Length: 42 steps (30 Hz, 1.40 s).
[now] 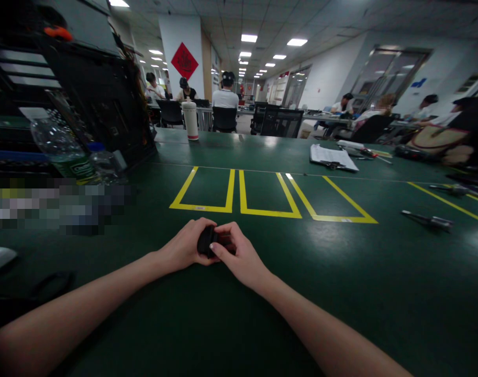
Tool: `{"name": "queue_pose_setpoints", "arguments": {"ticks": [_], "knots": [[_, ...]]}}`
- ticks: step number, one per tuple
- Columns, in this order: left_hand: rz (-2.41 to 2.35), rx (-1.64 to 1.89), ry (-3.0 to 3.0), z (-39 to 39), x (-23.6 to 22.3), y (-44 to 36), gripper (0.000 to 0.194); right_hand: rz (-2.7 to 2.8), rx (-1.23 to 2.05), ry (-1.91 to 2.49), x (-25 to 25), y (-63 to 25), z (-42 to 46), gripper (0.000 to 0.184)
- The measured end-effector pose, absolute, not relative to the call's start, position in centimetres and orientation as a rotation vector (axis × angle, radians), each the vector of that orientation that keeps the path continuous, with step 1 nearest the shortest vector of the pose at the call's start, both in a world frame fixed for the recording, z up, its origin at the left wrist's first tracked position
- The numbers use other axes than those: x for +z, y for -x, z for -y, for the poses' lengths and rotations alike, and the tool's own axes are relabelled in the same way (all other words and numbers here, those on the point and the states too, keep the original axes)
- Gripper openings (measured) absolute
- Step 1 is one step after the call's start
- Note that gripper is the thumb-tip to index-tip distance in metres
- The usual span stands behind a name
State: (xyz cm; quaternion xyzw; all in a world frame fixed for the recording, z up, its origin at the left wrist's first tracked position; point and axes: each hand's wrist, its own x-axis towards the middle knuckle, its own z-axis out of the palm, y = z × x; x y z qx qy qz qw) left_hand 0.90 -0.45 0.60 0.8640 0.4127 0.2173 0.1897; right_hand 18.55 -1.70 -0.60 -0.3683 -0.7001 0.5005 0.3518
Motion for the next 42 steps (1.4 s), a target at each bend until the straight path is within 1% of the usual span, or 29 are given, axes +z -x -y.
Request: {"name": "queue_pose_setpoints", "arguments": {"ticks": [4, 9, 13, 15, 21, 27, 32, 38, 42], "knots": [[-1.168, 0.607, -2.406, 0.41, 0.51, -0.92, 0.054, 1.857, 1.272, 1.024, -0.45, -18.58, 1.76, 0.026], [-1.173, 0.59, -2.413, 0.5, 0.81, -0.92, 0.053, 1.884, 1.253, 0.928, -0.15, -18.69, 2.02, 0.026], [-1.16, 0.603, -2.414, 0.59, 0.9, -0.87, 0.052, 1.851, 1.257, 0.916, -0.35, -18.64, 1.99, 0.018], [-1.163, 0.613, -2.42, 0.58, 0.87, -0.9, 0.053, 1.819, 1.29, 0.926, -0.56, -18.56, 1.86, 0.018], [-1.155, 0.617, -2.433, 0.54, 0.8, -1.0, 0.053, 1.841, 1.264, 0.992, -0.54, -18.53, 1.72, 0.027], [-1.185, 0.595, -2.434, 0.61, 0.79, -0.94, 0.053, 1.859, 1.279, 0.942, -0.24, -18.78, 2.02, 0.024], [-1.165, 0.613, -2.434, 0.64, 0.92, -1.0, 0.052, 1.821, 1.297, 0.908, -0.5, -18.69, 1.98, 0.018], [-1.153, 0.624, -2.397, 0.6, 0.8, -0.96, 0.052, 1.817, 1.284, 0.992, -0.55, -18.63, 1.79, 0.028], [-1.18, 0.597, -2.394, 0.58, 0.75, -0.97, 0.054, 1.846, 1.301, 0.987, -0.25, -18.73, 1.92, 0.025]]}}
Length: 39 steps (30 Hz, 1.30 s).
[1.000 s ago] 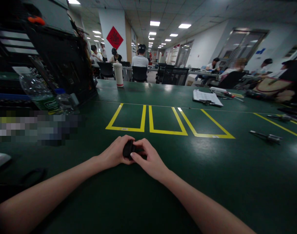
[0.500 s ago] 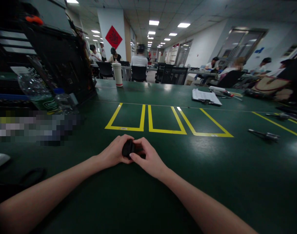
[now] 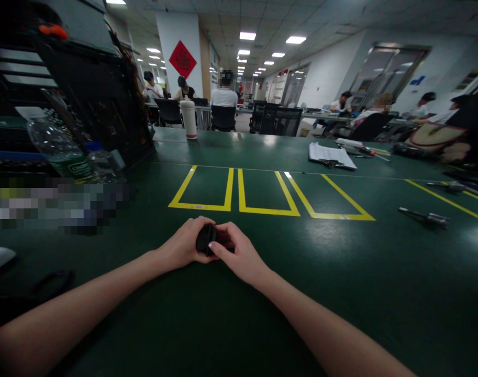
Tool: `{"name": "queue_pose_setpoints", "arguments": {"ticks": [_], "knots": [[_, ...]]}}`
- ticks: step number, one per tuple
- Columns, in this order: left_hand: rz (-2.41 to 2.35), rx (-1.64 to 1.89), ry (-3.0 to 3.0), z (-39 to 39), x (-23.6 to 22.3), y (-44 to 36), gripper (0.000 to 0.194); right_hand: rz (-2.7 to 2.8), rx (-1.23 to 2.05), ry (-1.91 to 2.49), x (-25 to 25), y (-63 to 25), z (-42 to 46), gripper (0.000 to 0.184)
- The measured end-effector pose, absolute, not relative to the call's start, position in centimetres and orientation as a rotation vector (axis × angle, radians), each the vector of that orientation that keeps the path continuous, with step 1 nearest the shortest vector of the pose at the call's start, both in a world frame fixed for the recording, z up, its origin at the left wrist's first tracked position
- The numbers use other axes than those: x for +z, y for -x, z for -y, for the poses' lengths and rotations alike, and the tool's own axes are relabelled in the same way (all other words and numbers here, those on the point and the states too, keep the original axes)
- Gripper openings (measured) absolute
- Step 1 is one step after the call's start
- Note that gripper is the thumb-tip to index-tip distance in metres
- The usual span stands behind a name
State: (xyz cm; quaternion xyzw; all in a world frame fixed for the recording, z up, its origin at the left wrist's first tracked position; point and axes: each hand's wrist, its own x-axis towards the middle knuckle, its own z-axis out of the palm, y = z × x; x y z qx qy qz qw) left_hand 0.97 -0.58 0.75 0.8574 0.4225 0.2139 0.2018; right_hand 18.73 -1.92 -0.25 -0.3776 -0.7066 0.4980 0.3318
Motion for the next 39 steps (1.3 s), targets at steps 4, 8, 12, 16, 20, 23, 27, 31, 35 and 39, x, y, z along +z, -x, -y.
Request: {"name": "queue_pose_setpoints", "arguments": {"ticks": [4, 8, 12, 16, 20, 23, 27, 31, 35, 39], "knots": [[-1.19, 0.587, -2.407, 0.62, 0.85, -1.06, 0.053, 1.836, 1.297, 0.922, -0.31, -18.74, 1.99, 0.023], [-1.192, 0.611, -2.407, 0.65, 0.98, -1.16, 0.052, 1.79, 1.33, 0.898, -0.68, -18.6, 1.83, 0.019], [-1.168, 0.623, -2.404, 0.64, 1.03, -1.16, 0.05, 1.795, 1.327, 0.957, -0.58, -18.6, 1.78, 0.024], [-1.159, 0.614, -2.404, 0.63, 0.97, -1.11, 0.05, 1.828, 1.32, 1.023, -0.34, -18.77, 1.78, 0.028], [-1.188, 0.599, -2.404, 0.63, 0.83, -1.05, 0.053, 1.826, 1.357, 0.916, -0.35, -18.86, 1.72, 0.025], [-1.184, 0.595, -2.416, 0.66, 0.88, -1.07, 0.053, 1.794, 1.39, 0.88, -0.39, -18.86, 1.7, 0.023], [-1.159, 0.609, -2.441, 0.71, 1.1, -1.13, 0.051, 1.766, 1.412, 0.887, -0.38, -18.77, 1.71, 0.019], [-1.149, 0.609, -2.437, 0.65, 1.09, -1.12, 0.05, 1.771, 1.379, 0.954, -0.27, -18.7, 1.79, 0.025], [-1.151, 0.619, -2.441, 0.53, 0.87, -1.08, 0.051, 1.802, 1.359, 1.001, -0.23, -18.79, 1.75, 0.028], [-1.136, 0.616, -2.481, 0.53, 0.75, -1.03, 0.053, 1.799, 1.391, 0.905, -0.39, -18.87, 1.62, 0.025]]}}
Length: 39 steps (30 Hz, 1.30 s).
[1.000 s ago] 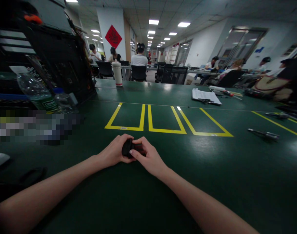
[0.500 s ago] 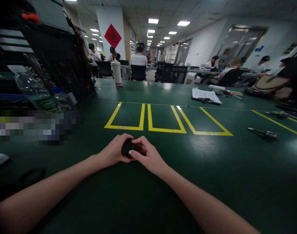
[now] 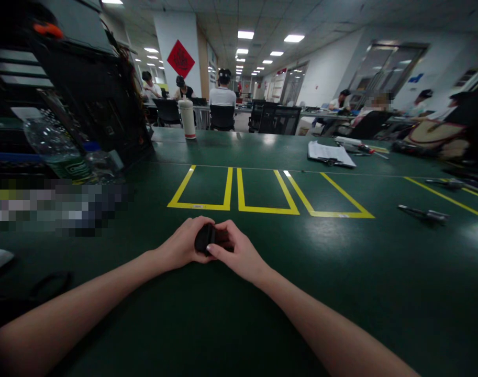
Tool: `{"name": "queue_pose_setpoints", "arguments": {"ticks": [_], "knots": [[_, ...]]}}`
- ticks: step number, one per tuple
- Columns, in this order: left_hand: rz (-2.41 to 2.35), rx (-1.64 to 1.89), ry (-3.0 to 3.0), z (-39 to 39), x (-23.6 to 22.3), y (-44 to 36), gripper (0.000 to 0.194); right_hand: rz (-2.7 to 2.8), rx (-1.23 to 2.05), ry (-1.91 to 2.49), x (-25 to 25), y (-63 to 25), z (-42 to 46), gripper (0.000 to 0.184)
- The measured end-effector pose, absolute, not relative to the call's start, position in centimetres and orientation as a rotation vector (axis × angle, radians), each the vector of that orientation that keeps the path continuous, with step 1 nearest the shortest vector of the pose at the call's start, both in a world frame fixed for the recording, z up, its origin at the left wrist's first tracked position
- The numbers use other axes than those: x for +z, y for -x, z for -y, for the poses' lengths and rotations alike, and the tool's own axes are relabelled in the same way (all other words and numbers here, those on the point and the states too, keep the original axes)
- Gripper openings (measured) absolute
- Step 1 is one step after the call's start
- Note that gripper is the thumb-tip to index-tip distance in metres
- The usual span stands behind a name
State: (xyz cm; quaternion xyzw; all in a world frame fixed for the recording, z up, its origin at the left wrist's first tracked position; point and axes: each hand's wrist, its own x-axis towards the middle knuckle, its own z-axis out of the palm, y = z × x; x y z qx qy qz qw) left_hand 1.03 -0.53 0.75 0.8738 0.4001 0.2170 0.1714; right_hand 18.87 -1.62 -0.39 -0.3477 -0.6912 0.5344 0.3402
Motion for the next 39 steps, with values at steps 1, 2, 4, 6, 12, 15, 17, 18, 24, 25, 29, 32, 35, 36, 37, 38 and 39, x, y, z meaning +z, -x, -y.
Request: {"name": "queue_pose_setpoints", "arguments": {"ticks": [1, 2, 4, 6, 12, 15, 17, 18, 24, 25, 29, 32, 35, 36, 37, 38, 39], "knots": [[-1.124, 0.618, -2.491, 0.54, 0.74, -1.01, 0.053, 1.79, 1.397, 0.886, -0.45, -18.88, 1.59, 0.025], [-1.112, 0.623, -2.499, 0.55, 0.74, -0.98, 0.053, 1.78, 1.402, 0.872, -0.5, -18.87, 1.57, 0.024], [-1.089, 0.638, -2.513, 0.56, 0.73, -0.93, 0.055, 1.761, 1.417, 0.859, -0.59, -18.84, 1.54, 0.021], [-1.076, 0.648, -2.523, 0.57, 0.72, -0.89, 0.057, 1.746, 1.43, 0.856, -0.64, -18.8, 1.53, 0.019], [-1.086, 0.638, -2.503, 0.63, 0.85, -0.91, 0.055, 1.761, 1.399, 0.924, -0.32, -18.74, 1.72, 0.02], [-1.086, 0.637, -2.485, 0.63, 0.97, -0.95, 0.054, 1.8, 1.356, 0.94, -0.19, -18.79, 1.81, 0.022], [-1.09, 0.631, -2.478, 0.63, 1.01, -0.96, 0.054, 1.816, 1.349, 0.909, -0.28, -18.85, 1.82, 0.022], [-1.092, 0.626, -2.476, 0.63, 1.02, -0.95, 0.054, 1.821, 1.341, 0.89, -0.38, -18.89, 1.82, 0.022], [-1.102, 0.629, -2.479, 0.68, 0.96, -0.95, 0.054, 1.775, 1.329, 0.861, -0.92, -18.93, 1.65, 0.02], [-1.104, 0.632, -2.479, 0.67, 0.94, -0.95, 0.054, 1.762, 1.353, 0.87, -0.93, -18.89, 1.61, 0.019], [-1.109, 0.635, -2.482, 0.63, 0.89, -0.94, 0.056, 1.752, 1.368, 0.94, -0.75, -18.8, 1.5, 0.024], [-1.099, 0.64, -2.482, 0.65, 0.87, -0.91, 0.055, 1.795, 1.352, 0.969, -0.57, -18.84, 1.52, 0.025], [-1.105, 0.631, -2.485, 0.66, 0.82, -0.91, 0.055, 1.819, 1.374, 0.903, -0.47, -18.89, 1.63, 0.023], [-1.112, 0.625, -2.485, 0.65, 0.8, -0.91, 0.055, 1.818, 1.378, 0.88, -0.45, -18.9, 1.69, 0.024], [-1.12, 0.619, -2.485, 0.64, 0.78, -0.92, 0.054, 1.813, 1.379, 0.864, -0.43, -18.9, 1.74, 0.025], [-1.125, 0.615, -2.483, 0.62, 0.77, -0.93, 0.054, 1.807, 1.379, 0.857, -0.42, -18.89, 1.78, 0.026], [-1.126, 0.614, -2.48, 0.62, 0.76, -0.93, 0.055, 1.801, 1.385, 0.859, -0.4, -18.88, 1.81, 0.025]]}}
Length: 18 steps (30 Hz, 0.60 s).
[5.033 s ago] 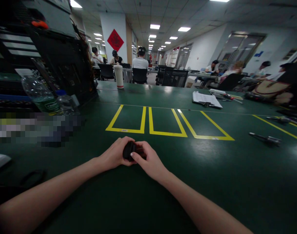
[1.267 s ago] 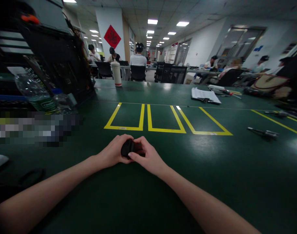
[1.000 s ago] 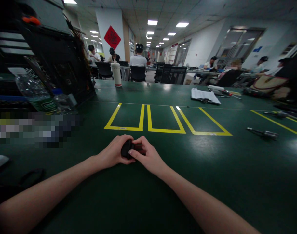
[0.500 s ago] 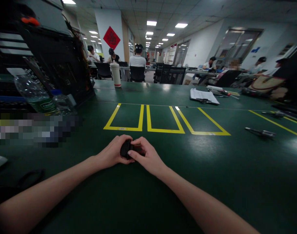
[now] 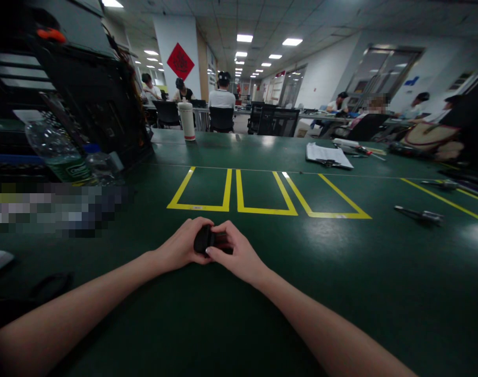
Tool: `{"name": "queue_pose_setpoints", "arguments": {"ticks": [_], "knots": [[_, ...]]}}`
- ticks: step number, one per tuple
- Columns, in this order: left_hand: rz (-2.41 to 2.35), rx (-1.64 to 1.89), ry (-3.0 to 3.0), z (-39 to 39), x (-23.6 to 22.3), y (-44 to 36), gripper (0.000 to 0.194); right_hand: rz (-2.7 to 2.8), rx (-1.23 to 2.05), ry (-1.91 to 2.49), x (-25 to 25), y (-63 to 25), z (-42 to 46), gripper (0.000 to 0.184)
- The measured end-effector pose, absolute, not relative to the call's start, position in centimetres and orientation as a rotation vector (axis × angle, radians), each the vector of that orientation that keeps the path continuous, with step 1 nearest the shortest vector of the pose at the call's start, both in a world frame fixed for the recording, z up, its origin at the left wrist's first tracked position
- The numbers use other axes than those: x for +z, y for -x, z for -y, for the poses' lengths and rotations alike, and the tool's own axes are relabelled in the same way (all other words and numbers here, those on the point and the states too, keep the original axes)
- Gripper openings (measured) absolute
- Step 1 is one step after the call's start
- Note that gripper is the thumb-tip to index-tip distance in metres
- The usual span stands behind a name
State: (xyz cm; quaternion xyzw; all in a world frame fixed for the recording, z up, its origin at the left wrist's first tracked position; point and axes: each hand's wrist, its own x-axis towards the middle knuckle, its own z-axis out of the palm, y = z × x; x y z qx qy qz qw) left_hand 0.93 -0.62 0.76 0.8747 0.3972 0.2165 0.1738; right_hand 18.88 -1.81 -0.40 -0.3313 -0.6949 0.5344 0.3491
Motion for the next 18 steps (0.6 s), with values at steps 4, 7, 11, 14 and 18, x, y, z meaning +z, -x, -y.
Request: {"name": "queue_pose_setpoints", "arguments": {"ticks": [4, 7, 11, 14, 18], "knots": [[-1.113, 0.624, -2.462, 0.66, 0.9, -0.94, 0.055, 1.763, 1.431, 0.899, -0.35, -18.79, 1.83, 0.021], [-1.114, 0.626, -2.444, 0.73, 1.03, -0.96, 0.053, 1.759, 1.405, 0.938, -0.28, -18.72, 1.81, 0.025], [-1.123, 0.621, -2.426, 0.72, 1.07, -0.94, 0.053, 1.789, 1.363, 0.969, -0.05, -18.73, 1.93, 0.026], [-1.123, 0.613, -2.424, 0.68, 1.06, -0.93, 0.053, 1.818, 1.342, 0.924, -0.09, -18.82, 2.01, 0.026], [-1.133, 0.615, -2.437, 0.68, 1.14, -0.99, 0.052, 1.842, 1.21, 0.87, -0.64, -18.87, 1.85, 0.024]]}}
